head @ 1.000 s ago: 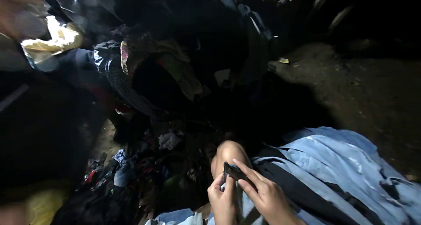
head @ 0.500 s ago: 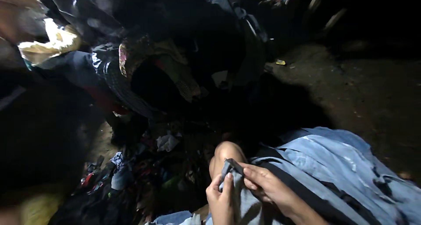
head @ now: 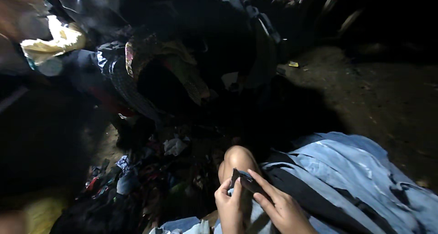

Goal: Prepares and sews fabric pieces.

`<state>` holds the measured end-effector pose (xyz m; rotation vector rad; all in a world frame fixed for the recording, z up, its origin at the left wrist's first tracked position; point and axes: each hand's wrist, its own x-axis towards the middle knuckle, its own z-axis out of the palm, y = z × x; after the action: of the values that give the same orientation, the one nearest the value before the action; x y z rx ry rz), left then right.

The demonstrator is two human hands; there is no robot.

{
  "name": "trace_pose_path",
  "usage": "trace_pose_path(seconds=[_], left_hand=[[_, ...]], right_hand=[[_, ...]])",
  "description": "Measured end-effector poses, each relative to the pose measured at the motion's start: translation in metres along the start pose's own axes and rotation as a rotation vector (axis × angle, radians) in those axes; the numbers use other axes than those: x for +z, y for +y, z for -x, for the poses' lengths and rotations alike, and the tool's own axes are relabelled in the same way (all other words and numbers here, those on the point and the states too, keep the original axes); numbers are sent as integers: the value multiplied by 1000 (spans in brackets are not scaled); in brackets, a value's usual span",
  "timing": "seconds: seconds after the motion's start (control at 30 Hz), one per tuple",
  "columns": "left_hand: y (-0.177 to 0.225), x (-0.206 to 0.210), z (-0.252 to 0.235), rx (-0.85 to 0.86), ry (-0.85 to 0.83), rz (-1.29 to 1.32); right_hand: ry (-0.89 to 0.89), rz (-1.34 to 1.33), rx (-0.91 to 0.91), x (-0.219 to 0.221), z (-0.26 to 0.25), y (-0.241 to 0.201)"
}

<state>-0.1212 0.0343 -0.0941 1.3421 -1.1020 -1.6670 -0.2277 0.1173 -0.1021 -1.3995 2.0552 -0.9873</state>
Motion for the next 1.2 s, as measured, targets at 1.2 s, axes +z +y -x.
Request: trace_pose_path(seconds=[1.2], left_hand=[[-6, 4, 1, 61, 47, 8]], right_hand=[[91, 57, -16, 10, -1, 1]])
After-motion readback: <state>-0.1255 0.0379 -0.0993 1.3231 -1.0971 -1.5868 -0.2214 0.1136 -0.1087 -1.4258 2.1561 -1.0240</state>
